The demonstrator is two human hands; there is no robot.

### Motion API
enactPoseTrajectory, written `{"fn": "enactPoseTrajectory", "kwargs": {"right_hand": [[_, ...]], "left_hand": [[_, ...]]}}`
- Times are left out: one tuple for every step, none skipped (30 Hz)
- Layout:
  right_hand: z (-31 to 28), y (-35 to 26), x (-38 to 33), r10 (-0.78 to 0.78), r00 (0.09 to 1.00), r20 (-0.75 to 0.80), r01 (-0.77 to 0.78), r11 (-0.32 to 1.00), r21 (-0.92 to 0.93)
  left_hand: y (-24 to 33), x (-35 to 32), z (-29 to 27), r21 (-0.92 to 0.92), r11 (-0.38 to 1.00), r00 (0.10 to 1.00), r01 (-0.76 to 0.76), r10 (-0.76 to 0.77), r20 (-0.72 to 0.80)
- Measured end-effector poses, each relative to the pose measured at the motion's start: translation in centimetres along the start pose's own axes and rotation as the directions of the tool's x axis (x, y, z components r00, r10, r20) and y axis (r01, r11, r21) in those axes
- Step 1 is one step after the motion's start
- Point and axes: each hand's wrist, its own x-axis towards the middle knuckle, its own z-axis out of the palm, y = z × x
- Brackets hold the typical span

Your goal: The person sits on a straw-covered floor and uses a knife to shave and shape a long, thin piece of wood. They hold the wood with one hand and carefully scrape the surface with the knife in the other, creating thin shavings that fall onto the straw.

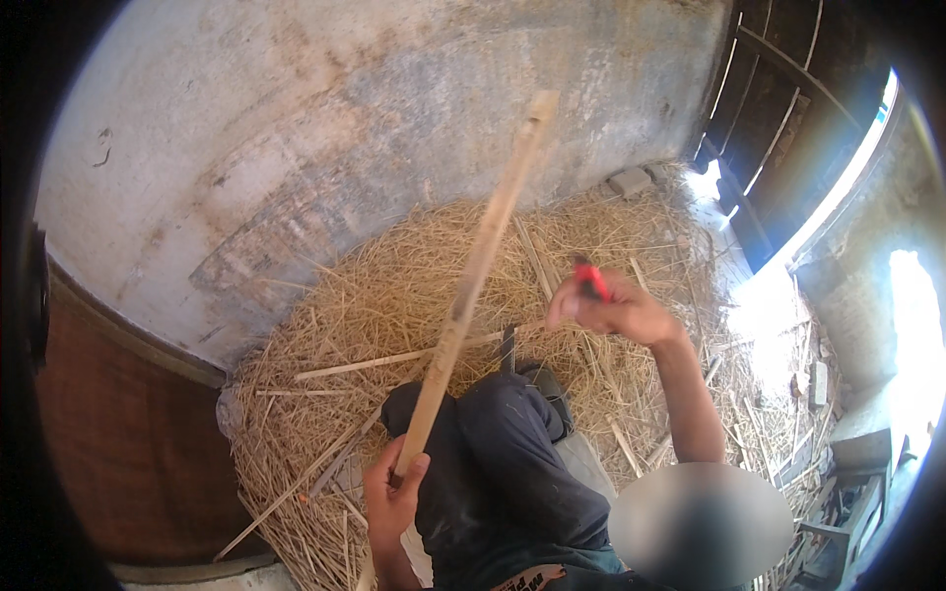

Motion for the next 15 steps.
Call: {"fn": "enactPoseTrajectory", "kwargs": {"right_hand": [[-0.2, -0.4, -0.3, 0.073, 0.988, -0.137, -0.093, 0.986, -0.139], [-0.3, -0.6, -0.4, 0.124, 0.952, -0.28, -0.2, 0.944, -0.262], [0.5, 0.2, -0.3, -0.184, 0.886, -0.425, -0.099, 0.821, -0.562], [1.1, -0.2, -0.2, -0.213, 0.853, -0.477, -0.129, 0.799, -0.588], [1.8, -0.9, -0.1, -0.244, 0.815, -0.526, -0.161, 0.776, -0.61], [2.4, -1.2, 0.0, -0.276, 0.773, -0.57, -0.195, 0.753, -0.629], [2.9, -0.9, -0.1, -0.258, 0.781, -0.569, -0.128, 0.825, -0.55], [3.5, -0.3, -0.2, -0.24, 0.79, -0.565, -0.061, 0.885, -0.461], [4.1, 0.0, -0.4, -0.223, 0.798, -0.559, 0.005, 0.931, -0.365], [5.1, -0.1, -0.5, -0.29, 0.818, -0.496, 0.075, 0.909, -0.409], [6.3, -0.7, -0.5, -0.358, 0.829, -0.43, 0.147, 0.881, -0.45], [7.2, -1.1, -0.4, -0.422, 0.832, -0.36, 0.219, 0.846, -0.485], [7.8, -1.5, -0.3, -0.462, 0.82, -0.339, 0.241, 0.815, -0.527], [8.4, -1.8, -0.1, -0.5, 0.806, -0.316, 0.262, 0.781, -0.567], [8.7, -2.0, 0.0, -0.537, 0.791, -0.291, 0.283, 0.744, -0.605]], "left_hand": [[0.0, 0.0, -0.2, -0.03, 1.0, 1.0, 0.003, -0.004, -0.016], [0.0, 0.1, -0.4, -0.059, 0.998, 0.999, 0.006, -0.007, -0.032], [0.1, 0.0, -0.6, -0.059, 0.998, 1.0, 0.019, -0.02, -0.013], [0.2, 0.0, -0.9, -0.056, 0.998, 0.999, 0.032, -0.032, 0.006], [0.4, 0.0, -1.0, -0.053, 0.998, 0.999, 0.044, -0.043, 0.025], [0.5, 0.0, -1.0, -0.083, 0.996, 0.998, 0.044, -0.04, 0.055], [0.7, -0.1, -0.9, -0.116, 0.992, 0.995, 0.045, -0.035, 0.088], [0.8, -0.1, -0.7, -0.148, 0.988, 0.992, 0.046, -0.028, 0.121], [1.1, -0.1, -0.5, -0.162, 0.986, 0.99, 0.048, -0.025, 0.139], [1.3, -0.3, -0.3, -0.17, 0.984, 0.987, 0.055, -0.028, 0.155], [1.5, -0.3, -0.1, -0.179, 0.982, 0.985, 0.059, -0.028, 0.171], [1.6, -0.3, 0.2, -0.182, 0.981, 0.983, 0.059, -0.024, 0.184], [1.7, -0.4, 0.5, -0.187, 0.981, 0.981, 0.057, -0.02, 0.194], [1.8, -0.5, 0.6, -0.191, 0.98, 0.979, 0.056, -0.016, 0.204], [1.8, -0.5, 0.6, -0.163, 0.986, 0.977, 0.044, -0.008, 0.211]]}}
